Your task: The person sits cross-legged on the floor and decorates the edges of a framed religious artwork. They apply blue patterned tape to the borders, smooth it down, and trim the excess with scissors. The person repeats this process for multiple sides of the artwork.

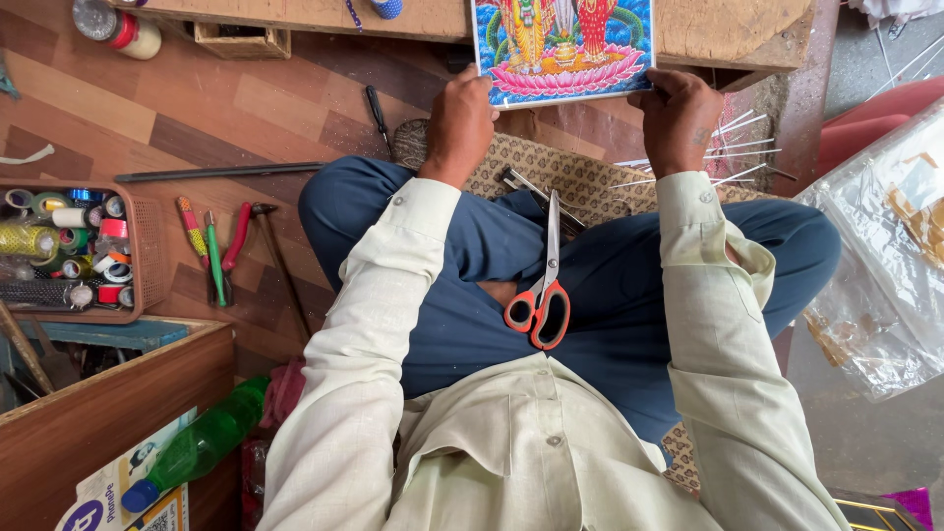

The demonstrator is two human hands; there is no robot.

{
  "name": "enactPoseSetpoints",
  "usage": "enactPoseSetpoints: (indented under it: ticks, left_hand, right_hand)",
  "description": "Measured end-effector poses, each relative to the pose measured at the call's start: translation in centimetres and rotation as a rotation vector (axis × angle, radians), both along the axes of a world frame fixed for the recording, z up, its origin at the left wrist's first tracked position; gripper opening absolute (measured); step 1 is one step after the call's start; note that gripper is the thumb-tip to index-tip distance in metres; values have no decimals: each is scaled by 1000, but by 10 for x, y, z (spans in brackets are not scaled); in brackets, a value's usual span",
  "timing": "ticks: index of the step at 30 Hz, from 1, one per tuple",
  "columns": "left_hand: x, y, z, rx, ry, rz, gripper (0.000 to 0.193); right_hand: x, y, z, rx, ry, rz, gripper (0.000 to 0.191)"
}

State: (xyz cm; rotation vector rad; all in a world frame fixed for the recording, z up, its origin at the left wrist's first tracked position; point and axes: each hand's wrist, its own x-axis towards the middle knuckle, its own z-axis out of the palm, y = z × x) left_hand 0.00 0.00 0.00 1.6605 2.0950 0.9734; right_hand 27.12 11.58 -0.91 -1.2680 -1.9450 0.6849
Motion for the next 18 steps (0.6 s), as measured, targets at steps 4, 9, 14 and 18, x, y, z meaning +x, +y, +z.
enactPoseSetpoints:
  ticks: [4,9,14,18]
  left_hand:
    - [1,1,1,6,25,-11,19]
    - [-3,1,-8,54,-8,-17,17]
    - [-5,-11,-3,211,-94,75,42]
    - [-35,-5,-9,196,-17,412,47]
  right_hand:
    - [2,2,7,128,-39,27,29]
    - [-4,1,6,186,-97,36,31]
    - [-6,-7,7,-36,-38,26,37]
    - [0,-3,-12,-90,169,17,51]
